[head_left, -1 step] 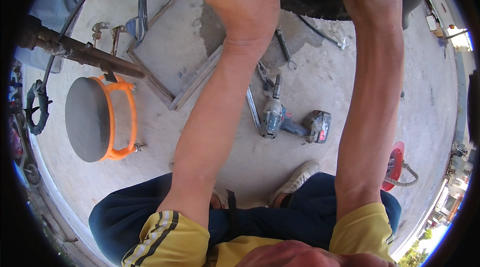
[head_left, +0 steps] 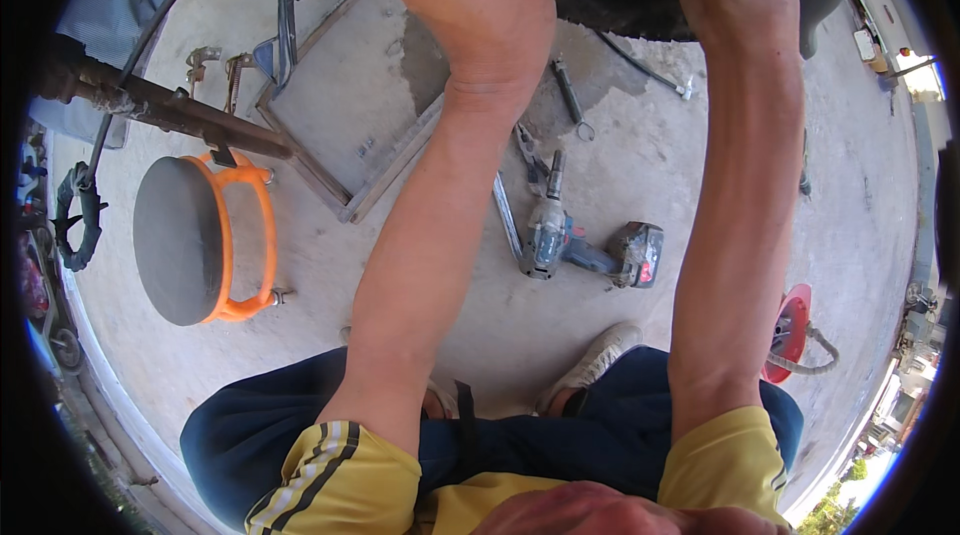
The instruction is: The person uses a cordless impact wrench and hand tools to remove and adjust components on the rear wheel and brake assembly of a motorcycle. They remove bolts, manipulate brake parts, and reattach components while seated on the ground.
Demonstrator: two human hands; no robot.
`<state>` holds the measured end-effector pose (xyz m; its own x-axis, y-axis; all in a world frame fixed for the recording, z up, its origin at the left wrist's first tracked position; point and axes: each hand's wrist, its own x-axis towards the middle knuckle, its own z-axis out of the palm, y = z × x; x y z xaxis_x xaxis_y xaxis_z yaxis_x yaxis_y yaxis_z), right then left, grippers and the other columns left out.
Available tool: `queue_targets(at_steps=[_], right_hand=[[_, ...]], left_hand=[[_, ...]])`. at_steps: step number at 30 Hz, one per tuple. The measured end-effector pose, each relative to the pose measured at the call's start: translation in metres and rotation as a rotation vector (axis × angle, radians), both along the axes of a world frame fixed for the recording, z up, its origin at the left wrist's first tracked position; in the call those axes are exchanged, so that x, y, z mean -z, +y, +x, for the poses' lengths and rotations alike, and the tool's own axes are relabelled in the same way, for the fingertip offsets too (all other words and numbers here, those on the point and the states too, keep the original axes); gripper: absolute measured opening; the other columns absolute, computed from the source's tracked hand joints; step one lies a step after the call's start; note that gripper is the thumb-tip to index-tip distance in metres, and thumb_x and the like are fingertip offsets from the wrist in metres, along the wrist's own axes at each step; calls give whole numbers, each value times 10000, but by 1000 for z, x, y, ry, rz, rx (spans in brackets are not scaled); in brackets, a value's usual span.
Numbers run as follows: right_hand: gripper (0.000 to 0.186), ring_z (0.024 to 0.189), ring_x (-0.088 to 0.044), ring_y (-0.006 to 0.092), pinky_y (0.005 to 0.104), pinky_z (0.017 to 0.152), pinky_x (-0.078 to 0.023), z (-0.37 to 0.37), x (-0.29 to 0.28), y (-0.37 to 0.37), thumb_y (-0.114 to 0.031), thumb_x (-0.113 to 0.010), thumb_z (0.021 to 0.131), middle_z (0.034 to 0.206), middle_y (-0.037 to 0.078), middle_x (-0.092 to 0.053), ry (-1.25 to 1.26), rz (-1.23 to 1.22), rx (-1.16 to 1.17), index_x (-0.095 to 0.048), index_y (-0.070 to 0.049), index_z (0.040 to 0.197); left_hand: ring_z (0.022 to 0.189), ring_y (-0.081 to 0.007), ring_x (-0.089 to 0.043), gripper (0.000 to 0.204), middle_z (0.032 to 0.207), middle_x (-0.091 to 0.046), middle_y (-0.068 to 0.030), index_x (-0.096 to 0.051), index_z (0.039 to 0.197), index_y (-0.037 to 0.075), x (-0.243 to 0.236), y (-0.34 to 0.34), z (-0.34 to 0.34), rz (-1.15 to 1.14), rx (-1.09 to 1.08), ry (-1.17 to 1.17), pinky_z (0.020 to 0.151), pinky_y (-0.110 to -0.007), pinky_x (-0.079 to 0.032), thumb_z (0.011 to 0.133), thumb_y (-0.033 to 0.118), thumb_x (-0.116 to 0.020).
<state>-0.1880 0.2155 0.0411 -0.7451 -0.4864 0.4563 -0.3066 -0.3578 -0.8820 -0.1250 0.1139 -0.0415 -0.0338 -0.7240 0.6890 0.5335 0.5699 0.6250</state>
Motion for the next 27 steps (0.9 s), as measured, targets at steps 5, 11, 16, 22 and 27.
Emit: queue_targets(at_steps=[5, 11, 16, 22, 27], right_hand=[[136, 600, -598, 97, 251, 565, -463, 7, -4, -3, -80, -763, 910, 741, 45, -696, -88, 37, 90, -730, 8, 811], [94, 654, -565, 61, 231, 579, -428, 4, 7, -1, -52, -767, 911, 781, 25, -689, -32, -25, 85, -727, 32, 920], [83, 646, -563, 55, 235, 564, -434, 6, 4, -3, -25, -776, 882, 747, 25, -690, -32, -70, 71, -733, 44, 869], [119, 625, -521, 47, 248, 529, -400, 3, 11, -7, -31, -780, 855, 705, 11, -656, -49, -157, 46, -709, 53, 808], [112, 633, -510, 42, 245, 537, -396, 5, 9, -3, -28, -774, 868, 711, -2, -649, -85, -127, 39, -713, 51, 817]], left_hand=[[806, -83, -590, 72, 883, -697, -22, -718, 1002, -35, 2, -4, 1, 2, 11, -24, 728, -240, -474, 970, 25, -695], [844, -91, -608, 121, 970, -721, -35, -737, 1061, -34, -6, 6, -1, 62, 57, -48, 765, -247, -476, 970, 38, -703], [852, -123, -657, 189, 975, -764, -84, -741, 1095, -61, -5, 4, -6, -82, -107, -63, 798, -255, -529, 948, 57, -753], [900, -149, -681, 173, 996, -765, -110, -733, 1087, -76, -5, 5, -7, -78, -87, -50, 829, -273, -546, 948, 27, -739], [931, -157, -682, 192, 1041, -753, -121, -711, 1122, -78, 2, -1, -11, -133, -28, 26, 840, -279, -557, 949, 3, -721]])
